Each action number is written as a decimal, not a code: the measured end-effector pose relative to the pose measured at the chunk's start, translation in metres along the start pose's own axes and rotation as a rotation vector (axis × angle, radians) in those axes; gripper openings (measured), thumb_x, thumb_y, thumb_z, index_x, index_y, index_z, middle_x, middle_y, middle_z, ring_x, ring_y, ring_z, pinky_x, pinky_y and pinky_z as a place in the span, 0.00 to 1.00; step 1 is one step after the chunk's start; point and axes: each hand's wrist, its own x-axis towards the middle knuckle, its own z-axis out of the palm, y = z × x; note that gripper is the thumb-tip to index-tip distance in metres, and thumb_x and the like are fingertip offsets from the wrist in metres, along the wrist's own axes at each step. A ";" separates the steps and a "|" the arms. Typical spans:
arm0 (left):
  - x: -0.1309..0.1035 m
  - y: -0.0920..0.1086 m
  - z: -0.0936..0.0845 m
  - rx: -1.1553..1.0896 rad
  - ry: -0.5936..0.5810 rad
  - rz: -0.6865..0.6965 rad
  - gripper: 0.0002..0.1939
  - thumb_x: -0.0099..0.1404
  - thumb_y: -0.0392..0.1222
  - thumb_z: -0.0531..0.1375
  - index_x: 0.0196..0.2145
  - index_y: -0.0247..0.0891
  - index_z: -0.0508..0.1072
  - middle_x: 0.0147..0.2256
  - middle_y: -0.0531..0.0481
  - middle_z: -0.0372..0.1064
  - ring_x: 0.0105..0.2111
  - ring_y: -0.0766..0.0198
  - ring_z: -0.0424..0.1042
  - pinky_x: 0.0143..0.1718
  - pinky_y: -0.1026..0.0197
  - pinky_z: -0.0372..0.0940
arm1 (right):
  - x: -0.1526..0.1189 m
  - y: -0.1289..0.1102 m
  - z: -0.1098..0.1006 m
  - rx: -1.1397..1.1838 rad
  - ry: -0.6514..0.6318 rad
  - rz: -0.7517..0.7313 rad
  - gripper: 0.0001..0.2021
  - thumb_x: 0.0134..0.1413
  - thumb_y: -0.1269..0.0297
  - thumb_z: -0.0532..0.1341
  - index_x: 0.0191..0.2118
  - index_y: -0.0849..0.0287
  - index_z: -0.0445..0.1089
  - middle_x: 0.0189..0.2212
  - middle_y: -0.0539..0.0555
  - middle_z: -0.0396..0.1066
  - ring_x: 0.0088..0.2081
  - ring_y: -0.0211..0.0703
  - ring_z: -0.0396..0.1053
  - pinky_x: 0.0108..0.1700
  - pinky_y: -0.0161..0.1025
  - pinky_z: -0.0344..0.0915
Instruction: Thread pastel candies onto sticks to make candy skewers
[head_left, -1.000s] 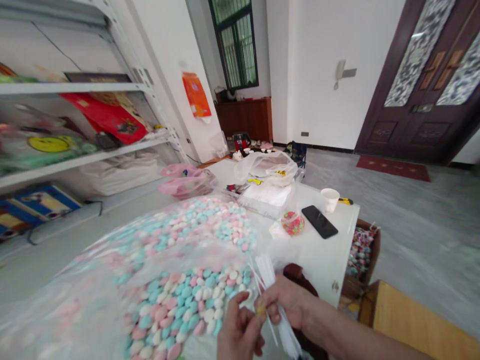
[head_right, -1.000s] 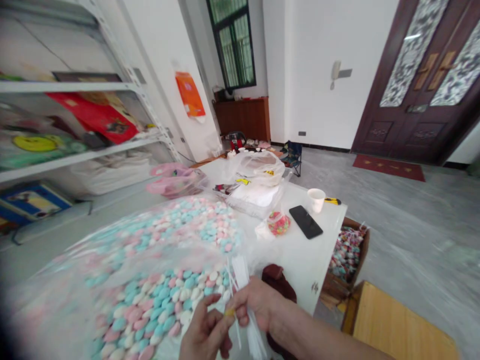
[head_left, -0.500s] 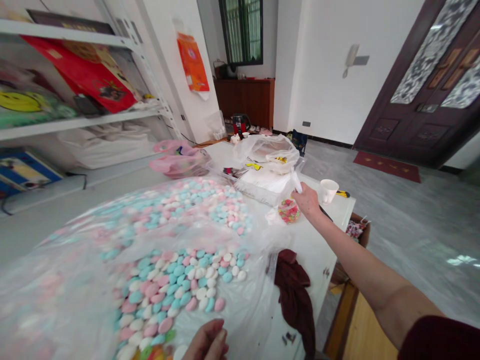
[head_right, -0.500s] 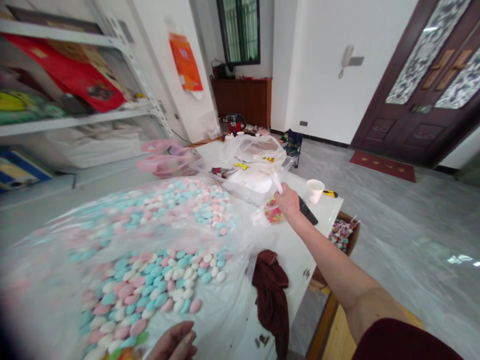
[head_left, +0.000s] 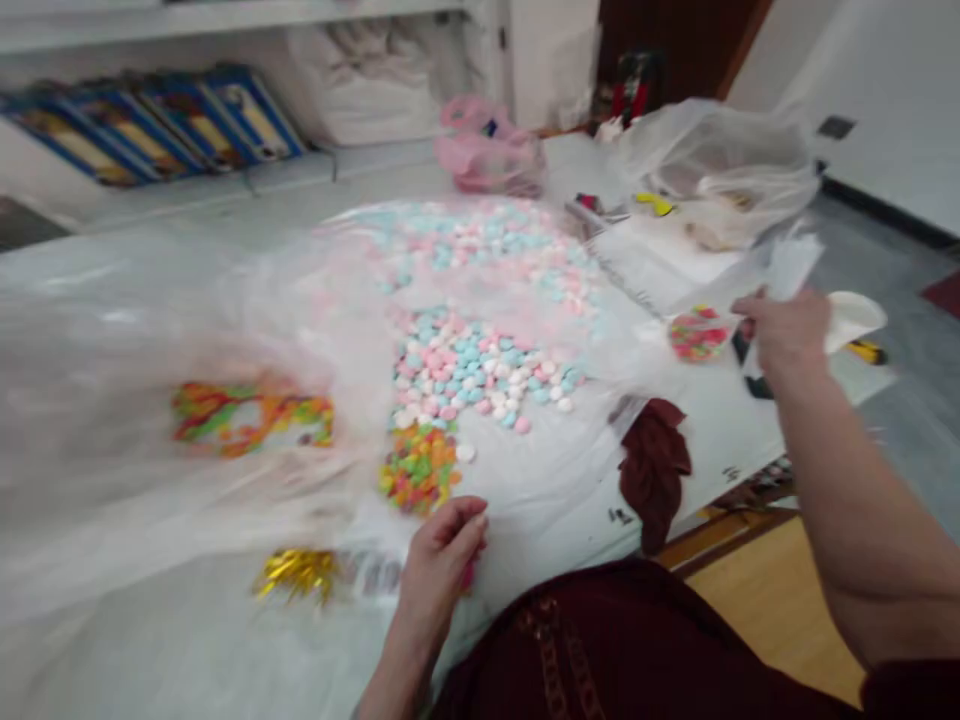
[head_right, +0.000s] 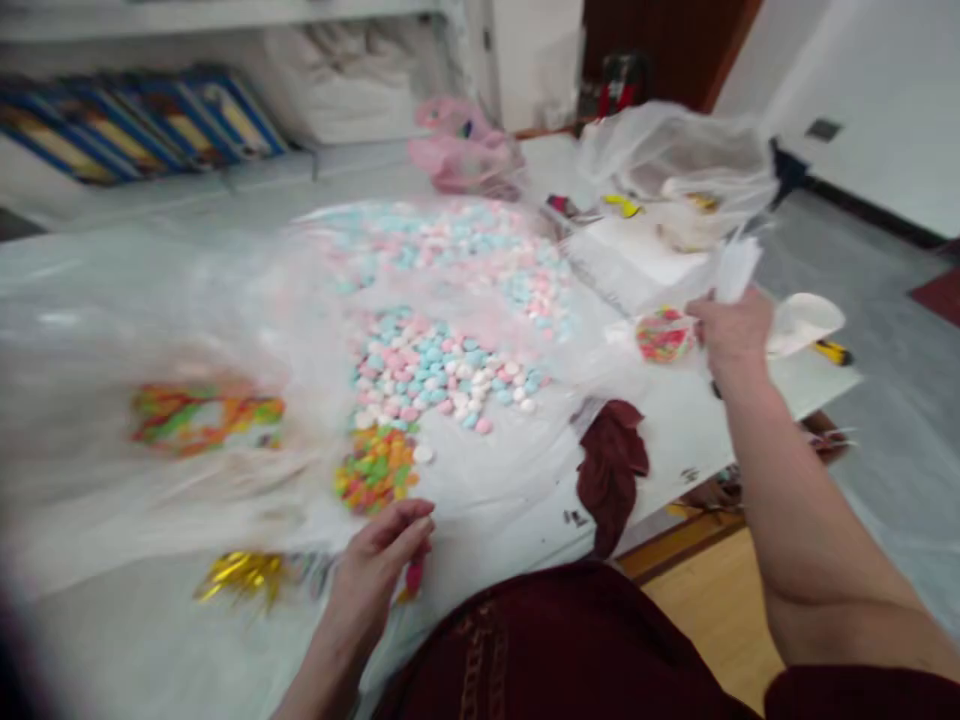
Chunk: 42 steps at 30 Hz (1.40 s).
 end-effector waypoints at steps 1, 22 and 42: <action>-0.006 -0.007 -0.001 0.010 -0.043 -0.038 0.14 0.49 0.48 0.62 0.32 0.36 0.73 0.19 0.57 0.62 0.20 0.69 0.60 0.21 0.67 0.56 | -0.009 -0.004 0.006 0.020 -0.003 0.004 0.13 0.38 0.64 0.66 0.23 0.52 0.58 0.17 0.45 0.56 0.20 0.35 0.52 0.21 0.36 0.49; 0.019 -0.040 -0.017 1.227 0.416 0.431 0.09 0.65 0.35 0.50 0.36 0.38 0.71 0.35 0.45 0.68 0.35 0.57 0.67 0.35 0.57 0.60 | -0.256 -0.016 0.109 0.120 -1.149 0.570 0.12 0.37 0.65 0.63 0.33 0.62 0.67 0.15 0.44 0.62 0.15 0.30 0.52 0.15 0.30 0.46; 0.067 0.013 0.028 1.246 0.216 0.686 0.09 0.67 0.37 0.51 0.38 0.38 0.71 0.37 0.45 0.68 0.38 0.56 0.66 0.40 0.56 0.61 | -0.216 0.007 0.080 -0.089 -1.066 0.423 0.09 0.40 0.68 0.58 0.33 0.58 0.66 0.17 0.44 0.61 0.18 0.35 0.60 0.23 0.33 0.54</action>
